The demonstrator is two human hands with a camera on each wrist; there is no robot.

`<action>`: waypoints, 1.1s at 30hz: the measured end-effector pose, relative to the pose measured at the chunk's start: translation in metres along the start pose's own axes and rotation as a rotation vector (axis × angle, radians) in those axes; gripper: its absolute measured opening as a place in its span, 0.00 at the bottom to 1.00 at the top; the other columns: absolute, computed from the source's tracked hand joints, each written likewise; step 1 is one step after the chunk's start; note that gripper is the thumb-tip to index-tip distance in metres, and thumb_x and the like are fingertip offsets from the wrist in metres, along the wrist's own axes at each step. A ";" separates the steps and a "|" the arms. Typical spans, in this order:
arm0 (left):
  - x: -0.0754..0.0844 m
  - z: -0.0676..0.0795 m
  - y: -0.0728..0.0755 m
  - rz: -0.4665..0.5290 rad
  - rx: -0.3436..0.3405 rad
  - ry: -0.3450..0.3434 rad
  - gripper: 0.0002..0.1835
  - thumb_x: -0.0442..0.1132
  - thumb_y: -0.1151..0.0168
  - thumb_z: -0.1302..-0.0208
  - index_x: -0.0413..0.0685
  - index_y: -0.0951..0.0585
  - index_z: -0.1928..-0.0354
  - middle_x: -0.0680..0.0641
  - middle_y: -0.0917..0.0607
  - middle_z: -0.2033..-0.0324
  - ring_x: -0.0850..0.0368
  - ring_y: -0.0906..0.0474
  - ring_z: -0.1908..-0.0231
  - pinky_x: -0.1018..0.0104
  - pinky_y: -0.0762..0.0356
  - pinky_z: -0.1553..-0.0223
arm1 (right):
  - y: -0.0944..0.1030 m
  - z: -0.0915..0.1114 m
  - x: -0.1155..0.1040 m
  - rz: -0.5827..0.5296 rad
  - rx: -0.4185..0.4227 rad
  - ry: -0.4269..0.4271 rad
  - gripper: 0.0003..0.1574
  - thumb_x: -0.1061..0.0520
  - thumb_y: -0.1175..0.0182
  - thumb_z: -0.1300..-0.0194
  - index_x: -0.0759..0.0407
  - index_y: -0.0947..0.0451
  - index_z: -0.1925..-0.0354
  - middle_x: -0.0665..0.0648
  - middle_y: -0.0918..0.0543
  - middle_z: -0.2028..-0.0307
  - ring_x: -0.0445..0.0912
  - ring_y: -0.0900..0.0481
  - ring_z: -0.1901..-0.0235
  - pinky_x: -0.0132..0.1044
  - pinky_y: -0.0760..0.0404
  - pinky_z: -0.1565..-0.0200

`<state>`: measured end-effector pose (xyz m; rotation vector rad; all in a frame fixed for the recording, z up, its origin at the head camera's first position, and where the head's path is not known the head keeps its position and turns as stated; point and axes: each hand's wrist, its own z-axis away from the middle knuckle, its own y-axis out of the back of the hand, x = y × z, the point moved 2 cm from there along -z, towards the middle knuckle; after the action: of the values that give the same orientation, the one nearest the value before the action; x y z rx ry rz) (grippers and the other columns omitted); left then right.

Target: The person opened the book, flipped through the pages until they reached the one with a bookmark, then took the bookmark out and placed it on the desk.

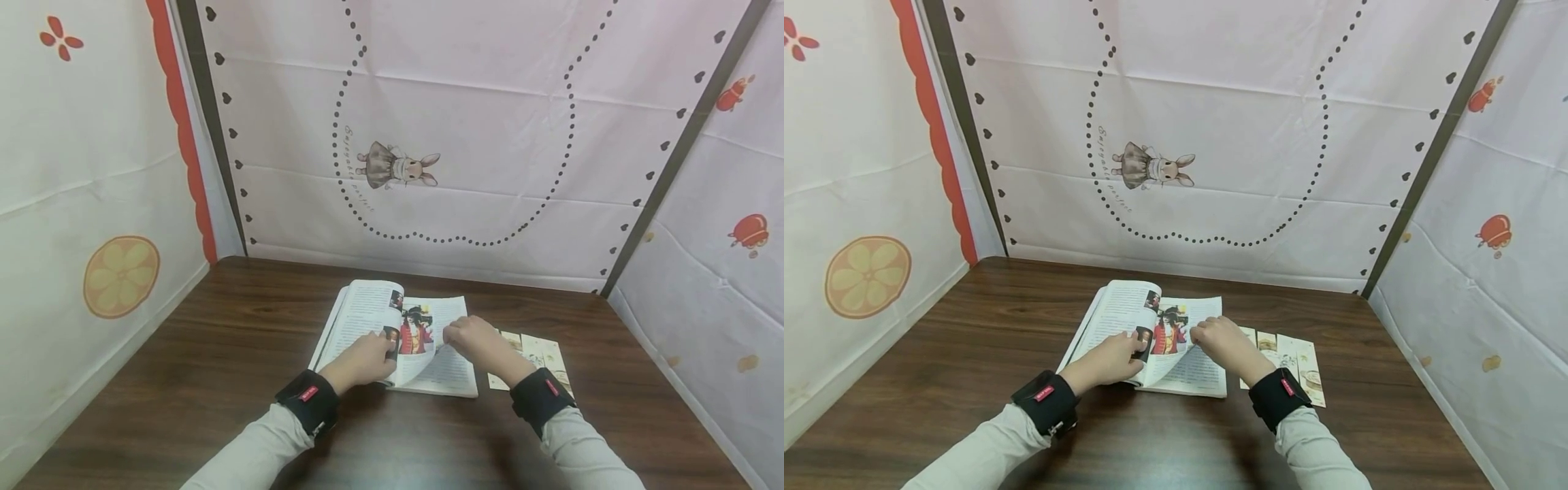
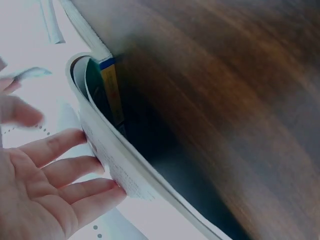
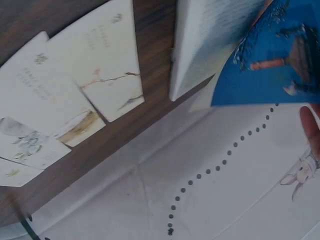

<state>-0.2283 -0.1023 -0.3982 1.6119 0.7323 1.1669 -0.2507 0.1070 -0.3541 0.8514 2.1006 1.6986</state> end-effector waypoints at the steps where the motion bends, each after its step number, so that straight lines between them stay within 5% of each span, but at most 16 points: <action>1: 0.001 0.000 0.000 -0.001 -0.011 -0.006 0.22 0.47 0.40 0.44 0.37 0.19 0.53 0.41 0.18 0.65 0.54 0.30 0.71 0.63 0.31 0.70 | 0.003 -0.001 -0.001 0.005 0.032 0.005 0.05 0.61 0.34 0.46 0.56 0.17 0.67 0.51 0.14 0.69 0.43 0.18 0.66 0.36 0.20 0.59; 5: 0.003 -0.002 -0.002 -0.023 -0.021 -0.007 0.36 0.66 0.37 0.50 0.39 0.19 0.56 0.41 0.17 0.62 0.53 0.27 0.67 0.61 0.27 0.65 | 0.016 -0.005 -0.006 0.020 0.139 0.041 0.08 0.60 0.32 0.47 0.56 0.18 0.66 0.51 0.14 0.67 0.44 0.18 0.62 0.35 0.19 0.57; 8: 0.006 -0.003 -0.004 -0.032 0.006 0.015 0.40 0.71 0.37 0.55 0.39 0.19 0.56 0.41 0.17 0.62 0.52 0.24 0.65 0.59 0.25 0.62 | 0.023 -0.008 -0.013 0.038 0.221 0.091 0.10 0.61 0.31 0.49 0.57 0.18 0.65 0.51 0.14 0.66 0.44 0.18 0.60 0.35 0.19 0.55; 12: 0.009 -0.003 -0.006 -0.041 0.044 0.032 0.37 0.65 0.35 0.52 0.36 0.20 0.55 0.41 0.17 0.66 0.50 0.25 0.67 0.58 0.25 0.65 | 0.026 -0.011 -0.021 0.061 0.313 0.176 0.13 0.63 0.30 0.51 0.58 0.18 0.64 0.52 0.14 0.65 0.45 0.17 0.58 0.35 0.19 0.54; 15: 0.010 -0.002 -0.005 -0.027 0.063 0.030 0.23 0.52 0.35 0.48 0.35 0.19 0.66 0.43 0.19 0.74 0.54 0.28 0.75 0.64 0.30 0.75 | 0.026 -0.013 -0.025 0.094 0.360 0.214 0.13 0.65 0.30 0.52 0.57 0.19 0.65 0.51 0.14 0.65 0.45 0.17 0.58 0.34 0.20 0.53; 19: 0.006 0.000 -0.002 0.108 0.124 0.078 0.13 0.40 0.41 0.44 0.33 0.19 0.71 0.42 0.19 0.80 0.59 0.32 0.85 0.70 0.40 0.84 | 0.027 -0.015 -0.023 0.088 0.385 0.144 0.13 0.65 0.30 0.52 0.56 0.19 0.65 0.51 0.14 0.66 0.44 0.18 0.59 0.32 0.20 0.54; 22: -0.001 0.000 0.002 0.253 0.190 0.156 0.18 0.40 0.47 0.38 0.27 0.20 0.60 0.38 0.15 0.76 0.58 0.28 0.85 0.71 0.39 0.85 | 0.025 -0.014 -0.018 0.005 0.289 0.005 0.13 0.62 0.31 0.49 0.58 0.19 0.62 0.53 0.14 0.63 0.45 0.17 0.58 0.35 0.19 0.54; 28: -0.021 -0.002 0.015 0.536 0.310 0.334 0.20 0.44 0.50 0.34 0.29 0.21 0.60 0.37 0.14 0.72 0.52 0.18 0.74 0.70 0.29 0.77 | 0.005 -0.002 -0.002 -0.187 -0.172 -0.301 0.19 0.56 0.35 0.42 0.61 0.21 0.51 0.59 0.16 0.53 0.52 0.20 0.49 0.45 0.23 0.46; 30: -0.027 -0.001 0.019 0.570 0.344 0.367 0.18 0.43 0.46 0.37 0.31 0.20 0.65 0.38 0.15 0.73 0.54 0.20 0.75 0.71 0.31 0.76 | -0.005 0.006 0.003 -0.226 -0.271 -0.353 0.22 0.55 0.35 0.42 0.61 0.21 0.50 0.59 0.17 0.51 0.53 0.21 0.47 0.46 0.25 0.44; 33: -0.035 0.004 0.027 0.499 0.412 0.361 0.17 0.39 0.41 0.41 0.29 0.19 0.58 0.34 0.14 0.63 0.50 0.20 0.71 0.65 0.27 0.73 | -0.016 0.013 0.010 -0.277 -0.329 -0.381 0.26 0.53 0.33 0.45 0.63 0.22 0.49 0.60 0.17 0.51 0.54 0.21 0.47 0.48 0.25 0.44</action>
<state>-0.2391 -0.1434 -0.3852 2.0244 0.8670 1.7880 -0.2548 0.1208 -0.3714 0.6810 1.5537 1.5329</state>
